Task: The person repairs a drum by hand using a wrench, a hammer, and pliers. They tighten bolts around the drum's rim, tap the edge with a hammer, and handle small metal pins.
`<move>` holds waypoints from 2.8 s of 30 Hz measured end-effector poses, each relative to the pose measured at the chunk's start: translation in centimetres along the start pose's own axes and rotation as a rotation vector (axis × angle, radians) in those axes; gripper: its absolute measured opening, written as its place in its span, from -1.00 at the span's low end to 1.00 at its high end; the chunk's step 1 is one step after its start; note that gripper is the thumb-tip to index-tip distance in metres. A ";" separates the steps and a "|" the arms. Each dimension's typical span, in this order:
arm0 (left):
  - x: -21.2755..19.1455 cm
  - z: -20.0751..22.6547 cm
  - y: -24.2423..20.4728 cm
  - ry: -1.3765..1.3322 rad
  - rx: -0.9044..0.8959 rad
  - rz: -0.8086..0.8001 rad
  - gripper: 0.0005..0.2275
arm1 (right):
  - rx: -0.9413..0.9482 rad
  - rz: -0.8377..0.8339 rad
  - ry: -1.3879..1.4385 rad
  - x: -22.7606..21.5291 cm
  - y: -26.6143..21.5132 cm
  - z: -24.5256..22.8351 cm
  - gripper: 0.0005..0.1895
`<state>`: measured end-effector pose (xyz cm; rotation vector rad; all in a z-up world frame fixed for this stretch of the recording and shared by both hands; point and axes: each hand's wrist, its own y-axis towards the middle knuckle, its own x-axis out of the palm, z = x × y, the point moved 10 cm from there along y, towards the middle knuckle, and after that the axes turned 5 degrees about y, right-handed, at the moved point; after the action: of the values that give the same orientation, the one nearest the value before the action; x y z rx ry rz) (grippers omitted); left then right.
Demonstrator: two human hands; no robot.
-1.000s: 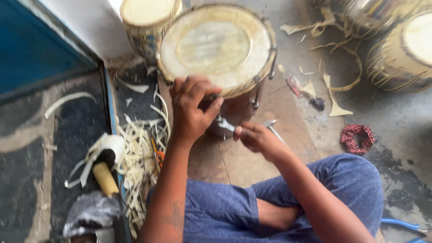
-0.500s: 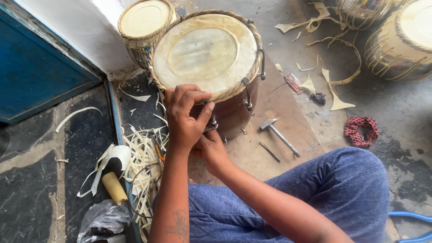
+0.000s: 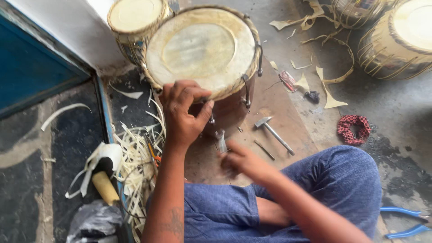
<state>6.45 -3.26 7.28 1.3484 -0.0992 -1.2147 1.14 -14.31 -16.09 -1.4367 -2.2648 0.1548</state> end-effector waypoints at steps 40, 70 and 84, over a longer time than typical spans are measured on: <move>-0.2 0.3 -0.2 -0.005 0.032 0.012 -0.82 | -0.137 0.132 0.509 5.2 7.1 1.0 -0.75; -0.6 -0.3 -0.7 -0.030 0.057 0.013 -0.80 | -0.159 -0.052 0.061 -0.3 -1.4 -2.9 -0.75; -0.4 -0.4 -0.5 -0.054 0.072 0.018 -0.79 | -0.116 -0.016 0.238 6.1 3.3 -1.3 -0.62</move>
<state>6.26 -2.60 6.98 1.3745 -0.1942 -1.2423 2.23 -7.61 -14.07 -1.4117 -2.1181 -0.1478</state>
